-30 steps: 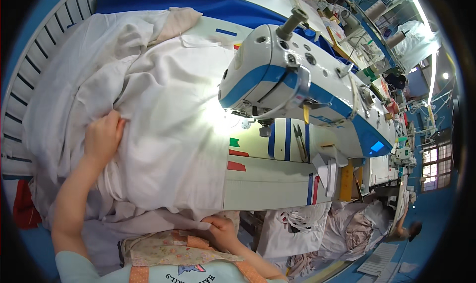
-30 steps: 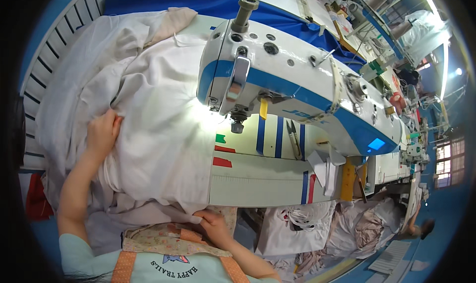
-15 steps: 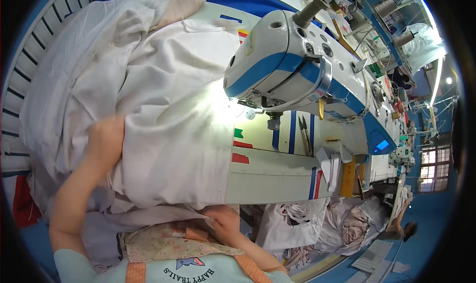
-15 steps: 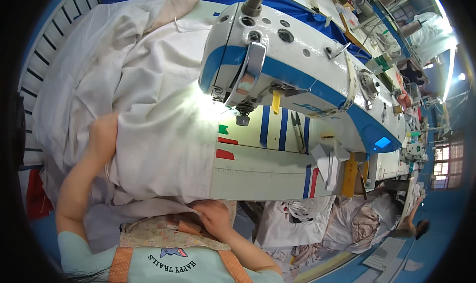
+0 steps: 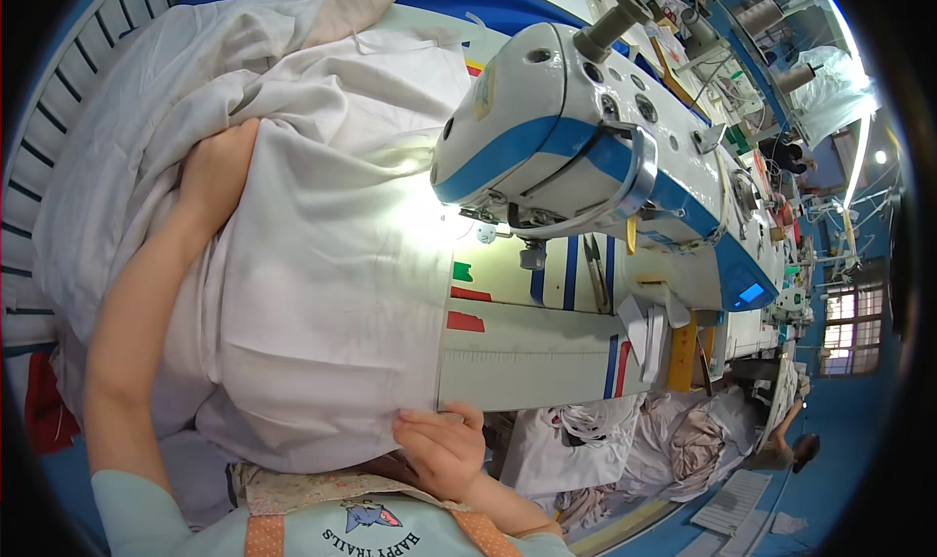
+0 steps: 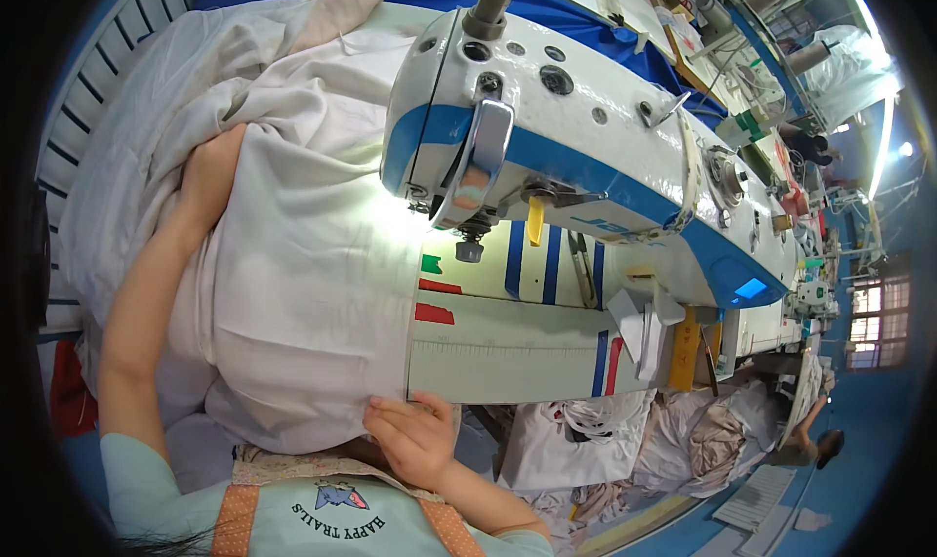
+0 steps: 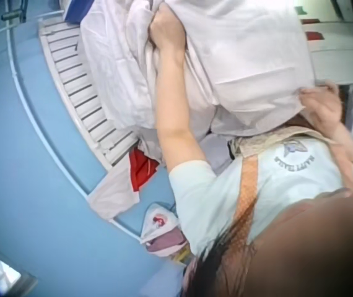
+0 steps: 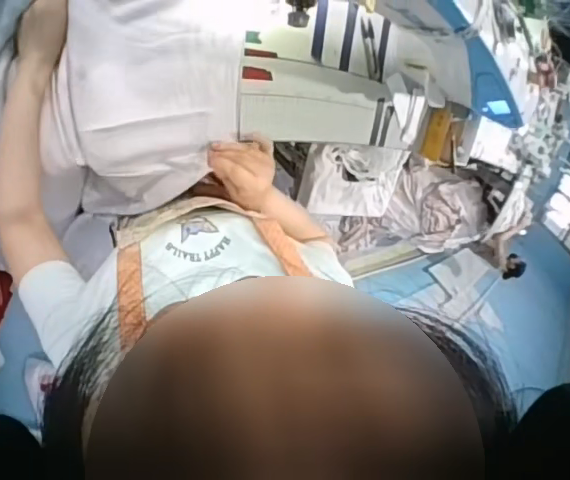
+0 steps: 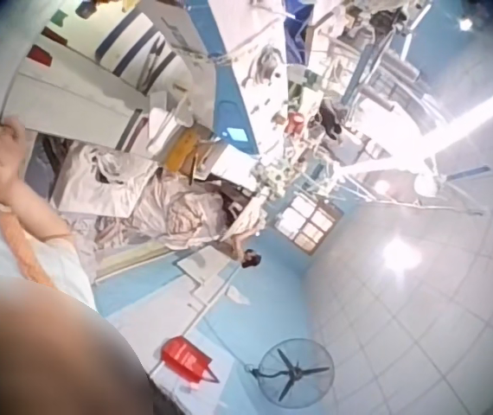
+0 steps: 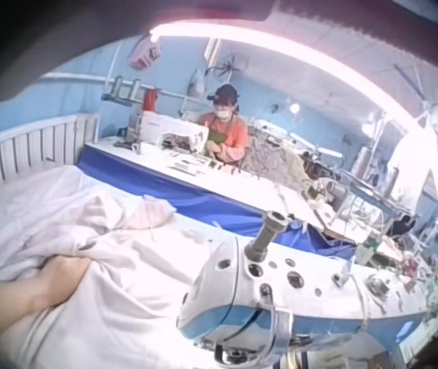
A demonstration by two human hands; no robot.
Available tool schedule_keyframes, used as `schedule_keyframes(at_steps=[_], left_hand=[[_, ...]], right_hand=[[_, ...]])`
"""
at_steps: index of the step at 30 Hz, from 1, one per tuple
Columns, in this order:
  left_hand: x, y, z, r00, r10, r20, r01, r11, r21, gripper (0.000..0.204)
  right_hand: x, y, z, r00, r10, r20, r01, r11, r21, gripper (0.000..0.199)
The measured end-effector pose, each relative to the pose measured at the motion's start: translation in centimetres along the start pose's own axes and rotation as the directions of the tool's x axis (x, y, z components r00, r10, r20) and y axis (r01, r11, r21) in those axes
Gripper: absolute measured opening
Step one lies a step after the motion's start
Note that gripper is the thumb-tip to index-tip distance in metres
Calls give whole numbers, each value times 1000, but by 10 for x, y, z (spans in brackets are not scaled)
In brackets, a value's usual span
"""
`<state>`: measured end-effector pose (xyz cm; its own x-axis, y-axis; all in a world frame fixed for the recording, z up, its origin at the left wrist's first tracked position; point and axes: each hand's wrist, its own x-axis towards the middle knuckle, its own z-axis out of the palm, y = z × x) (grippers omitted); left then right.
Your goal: Using an industrial sewing machine to stitch together white fabric components for pillows.
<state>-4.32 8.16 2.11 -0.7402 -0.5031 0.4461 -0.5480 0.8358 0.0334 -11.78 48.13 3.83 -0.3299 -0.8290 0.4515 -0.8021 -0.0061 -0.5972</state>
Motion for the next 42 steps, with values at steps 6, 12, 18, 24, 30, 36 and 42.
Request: schedule_keyframes(at_steps=[6,12,18,24,30,36,42], left_hand=[[32,-11,18,992,77,-100,-70,995,70,10],[62,-22,36,999,-25,-34,27,996,79,17],[89,-35,53,997,-13,-80,22,995,102,13],[113,-54,69,997,-34,-73,43,991,123,15],[116,-60,52,979,-198,-45,194,979,-66,21],[-20,10,-79,985,19,170,87,801,-593,46],[-284,81,-138,943,229,243,-2,733,-680,47]], right_hand=[[30,14,-8,995,17,97,-18,1000,17,22],[59,30,-9,988,-9,156,14,999,-32,27],[90,48,-10,983,-85,161,93,995,-40,23],[118,61,-11,974,-101,204,111,993,-38,20],[125,66,-5,976,-96,197,118,987,-105,25],[119,66,4,968,-204,149,230,955,-188,24],[103,33,26,958,-264,114,285,920,-269,31]])
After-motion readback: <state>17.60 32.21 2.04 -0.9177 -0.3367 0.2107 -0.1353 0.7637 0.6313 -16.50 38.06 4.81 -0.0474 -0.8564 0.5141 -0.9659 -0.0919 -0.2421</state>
